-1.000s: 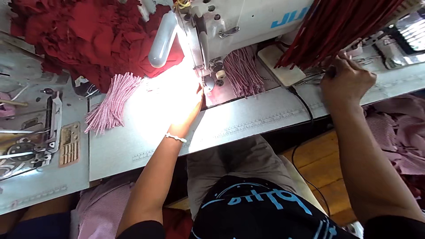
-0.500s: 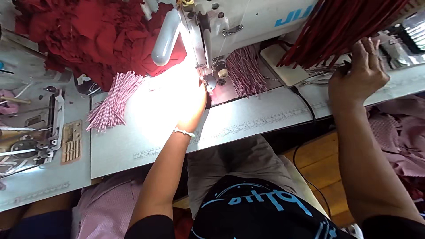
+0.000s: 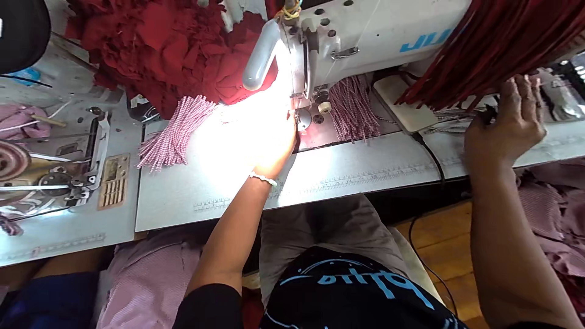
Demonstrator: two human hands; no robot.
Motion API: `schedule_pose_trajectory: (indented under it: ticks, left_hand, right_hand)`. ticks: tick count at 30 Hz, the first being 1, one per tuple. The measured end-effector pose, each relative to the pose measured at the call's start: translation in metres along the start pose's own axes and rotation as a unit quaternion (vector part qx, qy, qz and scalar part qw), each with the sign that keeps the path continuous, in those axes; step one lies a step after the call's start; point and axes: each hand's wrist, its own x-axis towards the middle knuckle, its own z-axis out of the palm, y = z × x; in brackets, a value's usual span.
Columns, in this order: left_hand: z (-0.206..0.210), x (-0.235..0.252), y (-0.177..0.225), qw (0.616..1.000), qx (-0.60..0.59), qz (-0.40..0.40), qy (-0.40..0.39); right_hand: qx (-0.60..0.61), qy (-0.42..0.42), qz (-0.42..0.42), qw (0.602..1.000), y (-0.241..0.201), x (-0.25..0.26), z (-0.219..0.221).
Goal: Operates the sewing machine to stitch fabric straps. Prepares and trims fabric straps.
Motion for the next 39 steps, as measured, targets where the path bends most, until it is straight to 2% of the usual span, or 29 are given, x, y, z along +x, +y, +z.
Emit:
schedule_pose_trajectory:
  ticks: [2, 4, 8, 10, 12, 15, 19, 20, 23, 27, 30, 33, 37, 39]
  left_hand:
    - [-0.005, 0.003, -0.01, 0.998, -0.024, 0.035, 0.05]
    - [-0.02, 0.006, -0.02, 0.998, -0.017, 0.012, 0.067]
    - [-0.055, 0.022, -0.035, 0.994, 0.092, -0.058, -0.018]
    - [-0.058, 0.026, -0.037, 0.988, 0.134, -0.068, -0.043]
    - [-0.057, 0.026, -0.037, 0.985, 0.15, -0.076, -0.034]
    - [-0.05, 0.019, -0.03, 0.993, 0.09, -0.077, 0.007]
    - [-0.021, 0.004, -0.024, 0.988, -0.102, -0.081, 0.078]
    - [-0.019, 0.005, -0.021, 0.985, -0.112, -0.079, 0.1]
    - [-0.03, -0.004, -0.02, 0.993, -0.045, -0.065, 0.082]
    - [-0.036, -0.042, -0.047, 0.989, 0.073, -0.116, 0.049]
    - [-0.035, -0.081, -0.049, 0.987, -0.008, -0.127, 0.093]
    - [-0.025, -0.086, -0.037, 0.983, -0.022, -0.158, 0.094]
    - [-0.026, -0.086, -0.02, 0.977, -0.033, -0.184, 0.103]
    - [-0.031, -0.085, -0.016, 0.974, -0.044, -0.203, 0.093]
  right_hand:
    - [0.038, 0.0, 0.009, 0.999, 0.0, 0.001, -0.003]
    - [0.083, 0.034, 0.03, 0.996, -0.002, -0.004, -0.008]
    - [0.161, 0.076, 0.058, 0.982, -0.023, -0.03, -0.023]
    - [0.205, 0.085, 0.035, 0.974, -0.042, -0.047, -0.027]
    - [0.229, 0.038, -0.017, 0.973, -0.073, -0.066, -0.03]
    - [0.229, -0.08, -0.118, 0.963, -0.121, -0.089, -0.02]
    - [0.212, -0.187, -0.162, 0.946, -0.165, -0.105, 0.012]
    - [0.194, -0.184, -0.174, 0.948, -0.171, -0.106, 0.018]
    - [0.151, -0.154, -0.196, 0.957, -0.178, -0.108, 0.027]
    - [0.157, -0.177, -0.168, 0.957, -0.175, -0.106, 0.022]
    - [0.196, -0.219, -0.153, 0.944, -0.187, -0.098, 0.02]
    - [0.186, -0.272, -0.168, 0.929, -0.214, -0.082, 0.031]
    - [0.108, -0.265, -0.212, 0.935, -0.255, -0.063, 0.055]
    - [0.106, -0.259, -0.208, 0.937, -0.27, -0.058, 0.056]
